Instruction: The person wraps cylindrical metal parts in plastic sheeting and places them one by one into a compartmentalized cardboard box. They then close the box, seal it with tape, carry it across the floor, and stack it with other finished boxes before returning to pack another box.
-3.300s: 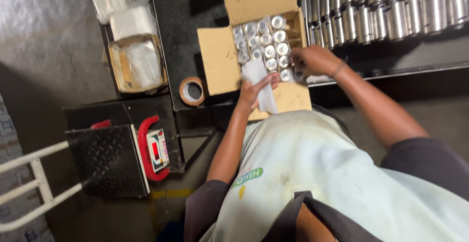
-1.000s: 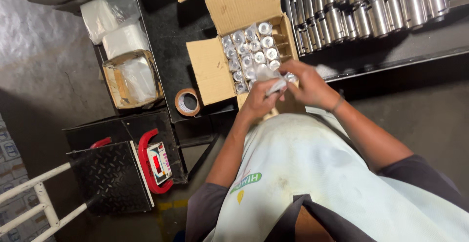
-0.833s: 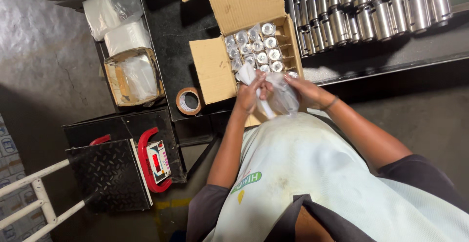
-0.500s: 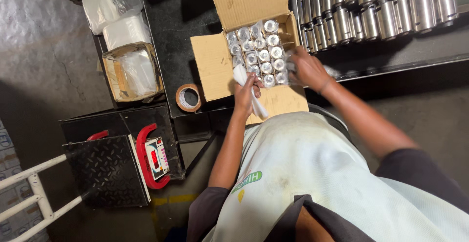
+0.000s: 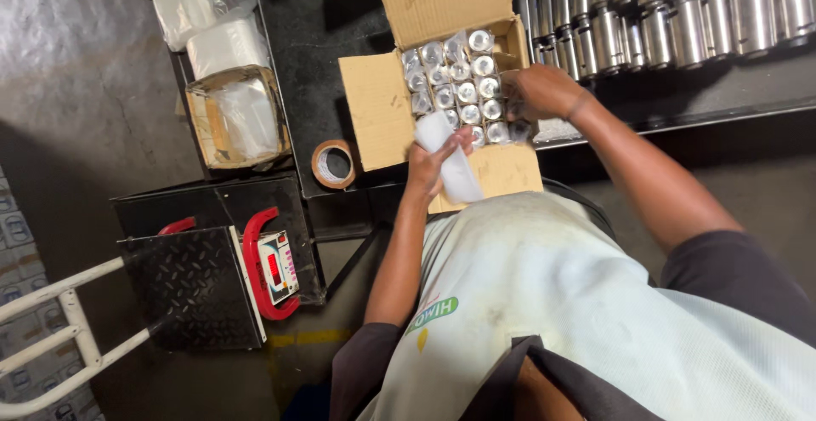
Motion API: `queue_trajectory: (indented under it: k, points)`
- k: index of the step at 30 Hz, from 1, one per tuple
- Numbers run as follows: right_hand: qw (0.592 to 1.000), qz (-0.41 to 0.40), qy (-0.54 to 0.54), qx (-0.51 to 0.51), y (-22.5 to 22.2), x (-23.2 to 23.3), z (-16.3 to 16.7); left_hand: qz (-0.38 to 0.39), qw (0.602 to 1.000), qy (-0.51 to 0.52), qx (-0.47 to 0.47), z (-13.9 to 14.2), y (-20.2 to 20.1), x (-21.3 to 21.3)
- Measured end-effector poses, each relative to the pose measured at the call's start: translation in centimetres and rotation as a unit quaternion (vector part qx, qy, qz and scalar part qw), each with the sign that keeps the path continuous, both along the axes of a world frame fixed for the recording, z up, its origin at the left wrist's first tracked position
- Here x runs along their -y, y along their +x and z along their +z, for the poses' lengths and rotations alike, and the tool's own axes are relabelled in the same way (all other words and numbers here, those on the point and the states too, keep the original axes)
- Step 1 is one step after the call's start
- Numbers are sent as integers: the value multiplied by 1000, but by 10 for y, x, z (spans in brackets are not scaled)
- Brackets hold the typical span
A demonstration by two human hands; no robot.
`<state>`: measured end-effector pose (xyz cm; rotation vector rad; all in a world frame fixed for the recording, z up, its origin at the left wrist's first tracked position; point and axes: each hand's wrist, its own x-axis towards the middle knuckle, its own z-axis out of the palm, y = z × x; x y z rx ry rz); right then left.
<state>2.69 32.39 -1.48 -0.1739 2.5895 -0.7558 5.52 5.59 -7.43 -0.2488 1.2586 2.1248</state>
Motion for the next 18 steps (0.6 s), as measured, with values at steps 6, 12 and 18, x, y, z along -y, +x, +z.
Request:
queue_trajectory:
  k: [6,12,18]
  points:
    - [968,-113,-86,-208,63,74,4,79,988,114,61,-7,2,-24]
    - [908,-239,-330,-94,49,16,16,-32,999,-14,34,1,-23,-19]
    - [968,-91,-220,-80,67,21,55,-141,928,-249,-237,43,-18,-51]
